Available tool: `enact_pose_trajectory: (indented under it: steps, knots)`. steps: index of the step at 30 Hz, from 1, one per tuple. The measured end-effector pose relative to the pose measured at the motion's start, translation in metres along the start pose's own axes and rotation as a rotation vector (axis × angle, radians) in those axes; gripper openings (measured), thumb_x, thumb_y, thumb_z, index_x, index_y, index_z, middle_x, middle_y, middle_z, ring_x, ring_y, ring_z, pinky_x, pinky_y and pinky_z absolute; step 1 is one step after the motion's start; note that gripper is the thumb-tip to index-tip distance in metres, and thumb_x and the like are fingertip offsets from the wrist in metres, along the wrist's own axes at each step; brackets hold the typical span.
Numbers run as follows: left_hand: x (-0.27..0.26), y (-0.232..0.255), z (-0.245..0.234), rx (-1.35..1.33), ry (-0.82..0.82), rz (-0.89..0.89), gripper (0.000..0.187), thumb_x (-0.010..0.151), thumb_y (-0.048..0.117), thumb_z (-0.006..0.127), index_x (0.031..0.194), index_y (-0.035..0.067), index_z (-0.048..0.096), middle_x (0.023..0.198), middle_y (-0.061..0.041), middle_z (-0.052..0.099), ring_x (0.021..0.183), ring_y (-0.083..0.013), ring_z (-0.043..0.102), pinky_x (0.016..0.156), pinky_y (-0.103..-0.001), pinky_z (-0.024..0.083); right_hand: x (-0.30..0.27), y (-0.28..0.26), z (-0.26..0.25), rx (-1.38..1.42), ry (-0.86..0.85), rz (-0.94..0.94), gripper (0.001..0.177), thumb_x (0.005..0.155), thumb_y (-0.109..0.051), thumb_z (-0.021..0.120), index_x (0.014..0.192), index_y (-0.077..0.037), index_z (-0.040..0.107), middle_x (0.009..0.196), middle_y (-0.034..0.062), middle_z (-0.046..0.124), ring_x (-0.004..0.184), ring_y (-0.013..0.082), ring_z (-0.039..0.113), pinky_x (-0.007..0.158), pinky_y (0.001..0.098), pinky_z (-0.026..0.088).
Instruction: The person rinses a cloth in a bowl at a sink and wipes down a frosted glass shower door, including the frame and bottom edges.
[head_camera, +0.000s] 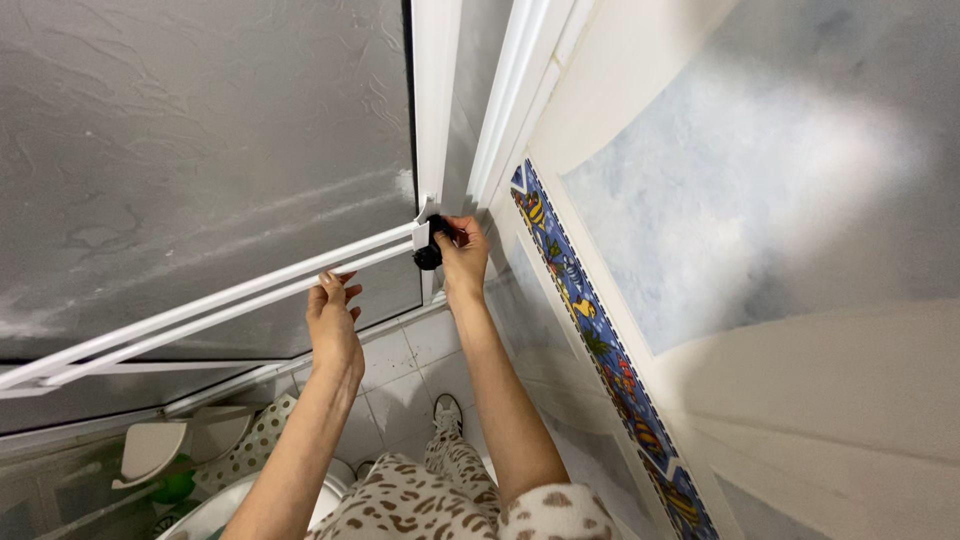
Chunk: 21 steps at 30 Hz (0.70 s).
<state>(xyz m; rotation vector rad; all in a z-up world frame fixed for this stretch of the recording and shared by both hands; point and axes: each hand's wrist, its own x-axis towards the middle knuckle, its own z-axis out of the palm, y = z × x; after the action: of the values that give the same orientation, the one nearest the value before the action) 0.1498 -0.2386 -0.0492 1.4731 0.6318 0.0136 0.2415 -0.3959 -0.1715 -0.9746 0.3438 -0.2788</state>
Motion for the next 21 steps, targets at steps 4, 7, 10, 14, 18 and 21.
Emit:
enact_pose_trajectory:
  steps: [4, 7, 10, 14, 18, 21]
  knots:
    - [-0.007, 0.006, -0.001, -0.002, -0.032, -0.017, 0.032, 0.107, 0.045, 0.041, 0.111, 0.019, 0.059, 0.12, 0.002, 0.065, 0.109, -0.0127, 0.054, 0.096, -0.036, 0.041, 0.002, 0.018, -0.014, -0.026, 0.068, 0.072, 0.015, 0.089, 0.009, 0.072, 0.099, -0.002, 0.067, 0.1, 0.0066, 0.069, 0.092, 0.0134, 0.067, 0.084, 0.0253, 0.055]
    - [-0.008, 0.011, -0.001, 0.008, -0.024, -0.04, 0.031, 0.106, 0.045, 0.042, 0.112, 0.02, 0.059, 0.121, 0.003, 0.065, 0.108, -0.0129, 0.054, 0.096, -0.036, 0.042, 0.004, 0.001, -0.008, -0.144, 0.029, -0.132, 0.021, 0.086, 0.013, 0.072, 0.102, 0.0, 0.068, 0.103, 0.0094, 0.071, 0.093, 0.0143, 0.065, 0.084, 0.0261, 0.053]
    - [-0.01, 0.008, -0.001, -0.004, -0.028, -0.006, 0.031, 0.106, 0.045, 0.043, 0.111, 0.02, 0.059, 0.119, 0.003, 0.065, 0.108, -0.0125, 0.054, 0.096, -0.036, 0.041, -0.005, -0.036, 0.006, -0.119, 0.025, -0.199, 0.019, 0.088, 0.01, 0.07, 0.102, -0.001, 0.067, 0.106, 0.0093, 0.073, 0.098, 0.0155, 0.069, 0.089, 0.0275, 0.056]
    - [-0.007, 0.008, -0.002, -0.012, -0.023, -0.033, 0.032, 0.106, 0.046, 0.042, 0.109, 0.02, 0.059, 0.117, 0.003, 0.067, 0.106, -0.013, 0.054, 0.096, -0.037, 0.042, -0.018, -0.096, 0.036, 0.007, 0.007, -0.233, 0.021, 0.089, 0.011, 0.069, 0.104, -0.003, 0.066, 0.11, 0.0065, 0.072, 0.101, 0.0143, 0.067, 0.091, 0.0261, 0.054]
    - [-0.003, 0.005, -0.001, -0.002, -0.022, -0.045, 0.032, 0.107, 0.047, 0.043, 0.104, 0.018, 0.056, 0.116, 0.003, 0.067, 0.104, -0.0125, 0.054, 0.096, -0.036, 0.041, -0.022, -0.152, 0.062, -0.081, -0.003, -0.424, 0.023, 0.086, 0.016, 0.069, 0.1, -0.002, 0.065, 0.109, 0.0069, 0.072, 0.103, 0.0144, 0.069, 0.095, 0.0262, 0.056]
    - [-0.003, 0.001, -0.001, -0.02, -0.02, -0.026, 0.031, 0.107, 0.046, 0.043, 0.103, 0.019, 0.057, 0.116, 0.003, 0.067, 0.102, -0.012, 0.054, 0.093, -0.035, 0.041, -0.018, -0.189, 0.077, -0.111, -0.001, -0.535, 0.025, 0.085, 0.016, 0.07, 0.101, -0.002, 0.066, 0.106, 0.0071, 0.072, 0.097, 0.0146, 0.069, 0.091, 0.0261, 0.057]
